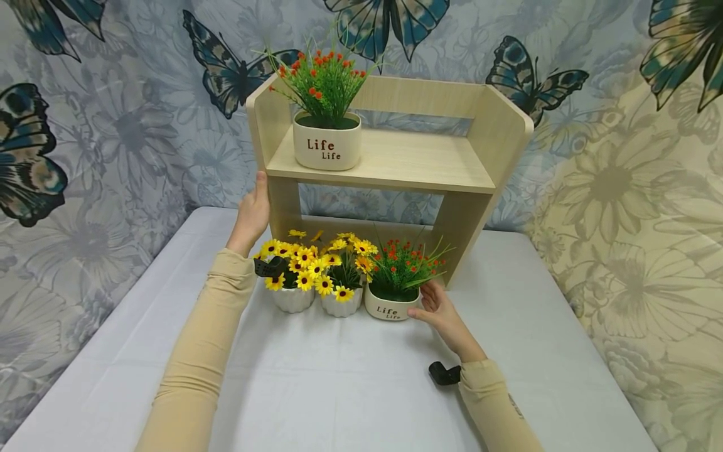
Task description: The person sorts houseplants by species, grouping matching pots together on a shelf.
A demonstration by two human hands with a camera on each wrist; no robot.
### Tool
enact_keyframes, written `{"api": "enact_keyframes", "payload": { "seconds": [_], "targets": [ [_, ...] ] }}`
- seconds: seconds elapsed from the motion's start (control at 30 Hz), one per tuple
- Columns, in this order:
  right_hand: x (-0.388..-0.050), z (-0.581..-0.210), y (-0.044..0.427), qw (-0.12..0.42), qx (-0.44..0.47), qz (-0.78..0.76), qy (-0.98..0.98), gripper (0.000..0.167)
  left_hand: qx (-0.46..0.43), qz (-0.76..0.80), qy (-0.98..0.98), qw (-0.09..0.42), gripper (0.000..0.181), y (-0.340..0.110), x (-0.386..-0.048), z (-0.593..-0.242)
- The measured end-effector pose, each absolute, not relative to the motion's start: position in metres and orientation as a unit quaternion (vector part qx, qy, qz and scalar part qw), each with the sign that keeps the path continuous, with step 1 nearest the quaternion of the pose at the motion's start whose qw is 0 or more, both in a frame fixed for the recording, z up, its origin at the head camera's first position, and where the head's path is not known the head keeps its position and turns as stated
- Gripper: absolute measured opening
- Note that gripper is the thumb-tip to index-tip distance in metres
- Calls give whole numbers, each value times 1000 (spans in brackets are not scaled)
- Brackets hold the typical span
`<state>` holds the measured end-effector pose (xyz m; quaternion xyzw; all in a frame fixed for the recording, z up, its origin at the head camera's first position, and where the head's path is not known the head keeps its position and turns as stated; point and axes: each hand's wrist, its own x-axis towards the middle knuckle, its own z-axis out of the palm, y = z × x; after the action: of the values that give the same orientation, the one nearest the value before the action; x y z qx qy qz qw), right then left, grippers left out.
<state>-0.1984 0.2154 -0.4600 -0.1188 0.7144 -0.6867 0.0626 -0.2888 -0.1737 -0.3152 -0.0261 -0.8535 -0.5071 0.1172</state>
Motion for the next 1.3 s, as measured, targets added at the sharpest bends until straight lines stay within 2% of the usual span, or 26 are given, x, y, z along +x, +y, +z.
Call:
{"api": "enact_keyframes", "payload": {
  "seconds": [0.67,1.03,1.3],
  "targets": [
    [-214,-468,201,83,-151,-675,717,98,-20,-504,-856,113,84,-174,-289,-318],
    [-210,-461,194,91,-107,-648,749,97,-11,-510,-852,119,88,-172,-289,-318],
    [-216,-473,191,73,-65,-630,770,100,-3,-505,-855,119,92,-170,-289,-318]
  ]
}}
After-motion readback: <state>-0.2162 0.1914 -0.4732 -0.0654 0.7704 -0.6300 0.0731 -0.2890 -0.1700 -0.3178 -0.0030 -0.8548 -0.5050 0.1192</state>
